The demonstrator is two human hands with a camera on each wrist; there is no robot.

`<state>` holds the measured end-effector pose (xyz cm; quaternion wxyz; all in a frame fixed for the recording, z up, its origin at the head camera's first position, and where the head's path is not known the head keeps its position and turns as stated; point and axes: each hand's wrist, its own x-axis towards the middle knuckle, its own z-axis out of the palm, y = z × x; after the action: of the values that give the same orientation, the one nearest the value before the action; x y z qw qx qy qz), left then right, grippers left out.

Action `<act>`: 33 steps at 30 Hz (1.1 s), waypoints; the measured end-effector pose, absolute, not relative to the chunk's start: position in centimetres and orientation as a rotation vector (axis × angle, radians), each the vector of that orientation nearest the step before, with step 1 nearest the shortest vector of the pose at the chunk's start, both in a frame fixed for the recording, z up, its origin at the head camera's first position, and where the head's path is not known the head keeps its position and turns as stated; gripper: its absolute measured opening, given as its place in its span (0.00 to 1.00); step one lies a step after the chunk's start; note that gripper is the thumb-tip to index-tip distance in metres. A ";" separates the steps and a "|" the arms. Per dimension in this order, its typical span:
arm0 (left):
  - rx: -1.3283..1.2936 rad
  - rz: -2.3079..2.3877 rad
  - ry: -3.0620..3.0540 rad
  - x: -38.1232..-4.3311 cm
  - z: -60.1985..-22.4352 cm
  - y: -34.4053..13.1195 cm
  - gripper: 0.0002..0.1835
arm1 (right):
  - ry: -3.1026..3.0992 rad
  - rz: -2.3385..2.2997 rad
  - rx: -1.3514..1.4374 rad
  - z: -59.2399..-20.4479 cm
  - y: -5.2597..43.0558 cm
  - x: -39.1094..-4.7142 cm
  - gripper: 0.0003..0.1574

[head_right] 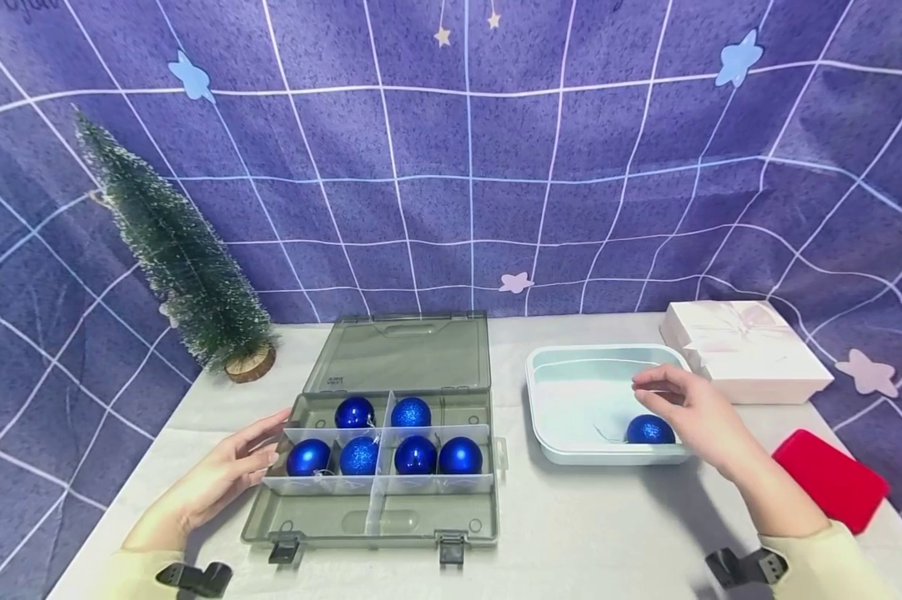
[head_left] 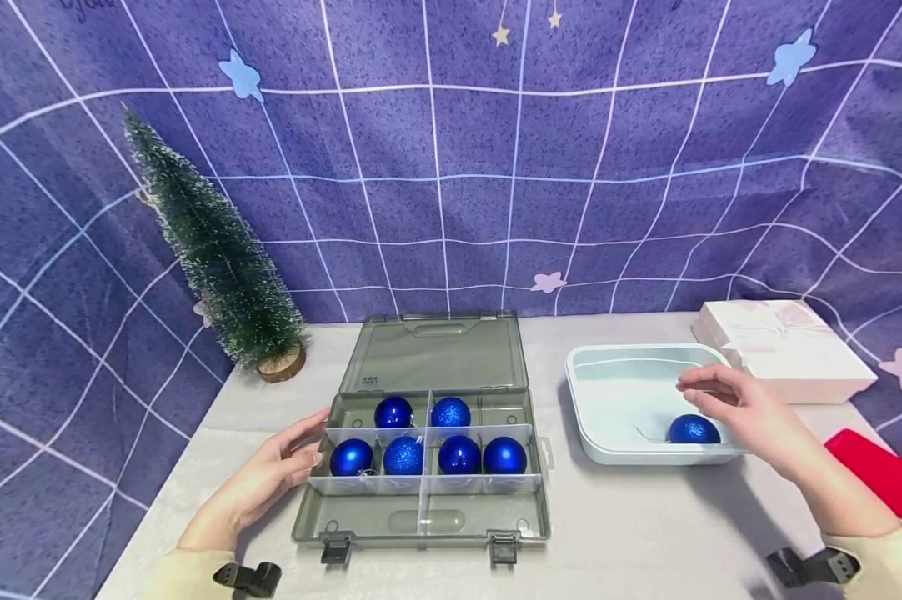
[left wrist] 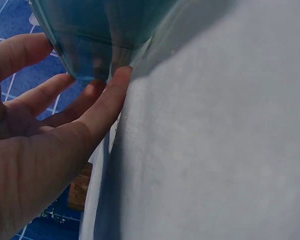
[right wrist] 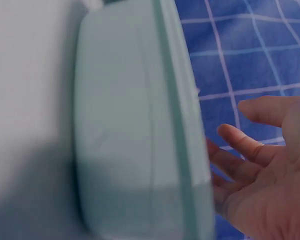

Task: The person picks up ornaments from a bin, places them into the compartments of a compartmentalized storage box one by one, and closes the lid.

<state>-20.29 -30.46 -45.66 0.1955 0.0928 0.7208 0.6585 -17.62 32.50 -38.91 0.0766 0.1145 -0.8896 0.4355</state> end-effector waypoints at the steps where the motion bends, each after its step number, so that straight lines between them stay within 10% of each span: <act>1: 0.259 1.847 2.018 -20.3 -45.7 -30.5 0.40 | -2.698 1.272 0.319 -39.1 32.9 -17.7 0.14; 33: 0.266 1.879 2.007 -20.4 -46.0 -30.5 0.40 | -2.976 1.261 0.441 -39.6 32.7 -19.5 0.23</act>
<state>-20.43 -30.54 -45.98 0.1885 0.0945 0.7136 0.6680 -19.51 32.67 -39.56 -0.0604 0.1350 -0.9106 0.3859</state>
